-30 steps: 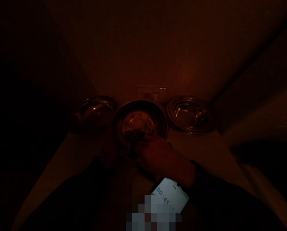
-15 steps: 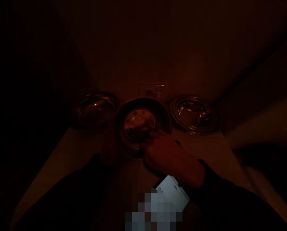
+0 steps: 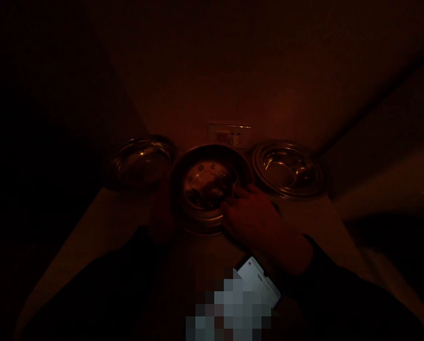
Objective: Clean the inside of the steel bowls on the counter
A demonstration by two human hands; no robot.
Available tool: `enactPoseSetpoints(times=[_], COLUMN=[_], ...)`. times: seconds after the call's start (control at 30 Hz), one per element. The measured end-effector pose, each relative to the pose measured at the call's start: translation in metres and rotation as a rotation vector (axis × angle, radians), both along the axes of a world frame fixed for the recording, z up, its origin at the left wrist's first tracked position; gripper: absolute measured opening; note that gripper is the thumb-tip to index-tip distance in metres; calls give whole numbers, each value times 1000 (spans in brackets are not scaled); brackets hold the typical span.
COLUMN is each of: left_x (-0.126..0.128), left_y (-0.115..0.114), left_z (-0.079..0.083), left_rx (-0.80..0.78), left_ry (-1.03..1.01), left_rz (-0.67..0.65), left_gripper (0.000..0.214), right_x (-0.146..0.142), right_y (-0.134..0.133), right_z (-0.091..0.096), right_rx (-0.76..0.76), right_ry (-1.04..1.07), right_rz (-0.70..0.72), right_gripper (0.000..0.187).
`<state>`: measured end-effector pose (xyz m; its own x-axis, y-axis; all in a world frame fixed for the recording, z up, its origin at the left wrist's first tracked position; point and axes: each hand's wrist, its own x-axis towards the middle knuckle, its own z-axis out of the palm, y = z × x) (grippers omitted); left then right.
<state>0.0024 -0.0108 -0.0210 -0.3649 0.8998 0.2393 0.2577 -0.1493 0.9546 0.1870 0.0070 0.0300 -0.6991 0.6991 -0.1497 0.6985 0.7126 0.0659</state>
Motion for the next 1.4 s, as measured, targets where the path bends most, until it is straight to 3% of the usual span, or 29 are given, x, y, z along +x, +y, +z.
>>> enactPoseSetpoints(times=[0.27,0.4,0.6,0.93,1.2,1.4], left_x=[5,5,4,8,5,6], left_y=[-1,-1,0,-2,-1,0], left_z=[7,4,5,10,8,7], left_rx=[-105,-94,-71,-85,-24,-59], left_ry=[-88,-112,-93,-169,-114,-130], left_rz=[20,-17,-21,-29,-44,-50], left_gripper=[39,42,48,44,43,44], right_x=[-15,-13,1,-14,1,-8], right_y=[-13,-14,-5,-15,-6,-10], right_z=[-9,-8,1,-10,5,-5], right_rx=[-151,-113,61,-77,31,-39], right_ry=[205,148,-39,125,-24,72], right_rz=[131,99,-36,149,-16,151], right_gripper=[25,22,16,21,19,19])
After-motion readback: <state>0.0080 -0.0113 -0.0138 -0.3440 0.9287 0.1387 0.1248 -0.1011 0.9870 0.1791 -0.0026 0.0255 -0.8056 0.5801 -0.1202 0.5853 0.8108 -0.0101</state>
